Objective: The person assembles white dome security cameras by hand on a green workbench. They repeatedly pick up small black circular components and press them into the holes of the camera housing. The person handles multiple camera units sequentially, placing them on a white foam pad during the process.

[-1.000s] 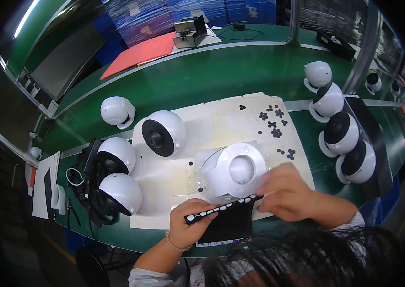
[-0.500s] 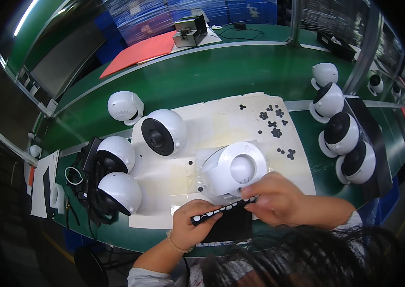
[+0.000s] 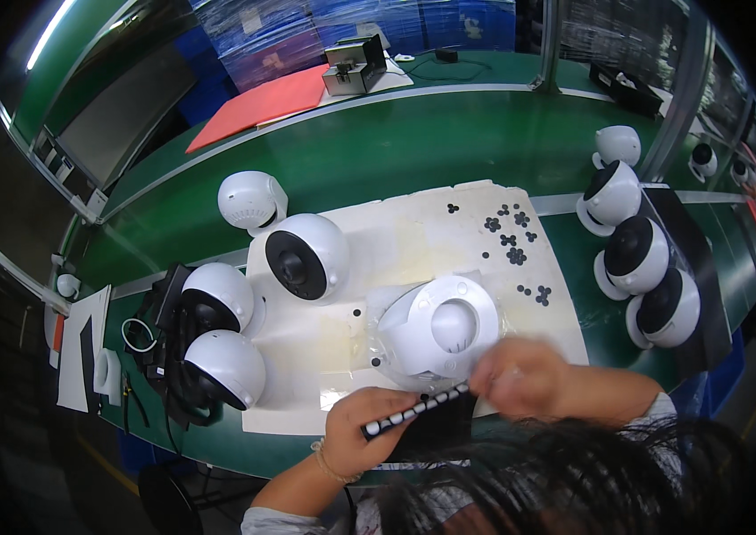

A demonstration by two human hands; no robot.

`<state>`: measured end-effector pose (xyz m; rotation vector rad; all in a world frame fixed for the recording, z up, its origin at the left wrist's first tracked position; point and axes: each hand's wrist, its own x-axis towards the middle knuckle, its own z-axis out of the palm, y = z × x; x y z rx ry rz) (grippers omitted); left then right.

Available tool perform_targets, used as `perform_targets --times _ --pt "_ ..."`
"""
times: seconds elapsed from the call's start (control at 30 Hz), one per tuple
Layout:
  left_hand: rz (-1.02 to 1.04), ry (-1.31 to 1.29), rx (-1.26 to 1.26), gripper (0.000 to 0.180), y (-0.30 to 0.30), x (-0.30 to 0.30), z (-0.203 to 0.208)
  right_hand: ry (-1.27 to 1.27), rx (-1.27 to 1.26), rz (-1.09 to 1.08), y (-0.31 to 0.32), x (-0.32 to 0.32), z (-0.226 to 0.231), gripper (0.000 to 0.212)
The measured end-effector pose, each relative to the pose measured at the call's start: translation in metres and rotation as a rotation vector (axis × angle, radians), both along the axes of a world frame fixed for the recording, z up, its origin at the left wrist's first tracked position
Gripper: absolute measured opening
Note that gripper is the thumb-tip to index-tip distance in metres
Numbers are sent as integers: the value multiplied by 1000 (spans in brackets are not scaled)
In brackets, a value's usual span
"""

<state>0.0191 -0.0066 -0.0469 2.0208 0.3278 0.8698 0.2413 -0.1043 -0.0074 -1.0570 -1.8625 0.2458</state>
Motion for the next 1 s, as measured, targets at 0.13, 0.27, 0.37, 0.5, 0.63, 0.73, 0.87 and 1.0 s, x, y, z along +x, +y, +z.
perform_targets --times 0.13,0.27,0.37,0.5,0.63,0.73,0.87,1.0 --pt "-52 11 205 32 -2 7 2 615 -180 -86 35 16 12 49" --pt "-104 107 173 32 6 -2 -28 727 -312 30 45 20 14 59" --pt "-141 211 138 32 7 -11 -46 662 -314 30 46 22 7 63" --pt "-137 116 122 31 6 -9 -51 663 -308 6 44 21 7 61" --pt "-132 70 165 30 7 -9 -49 589 -294 -20 42 20 9 60" --pt "-141 53 159 29 9 -10 -57 502 -289 -38 40 23 10 61" --pt "-132 68 160 29 8 -10 -55 641 -306 -24 42 23 9 69" --pt "-142 95 139 30 7 -14 -64 679 -319 3 43 23 10 71"
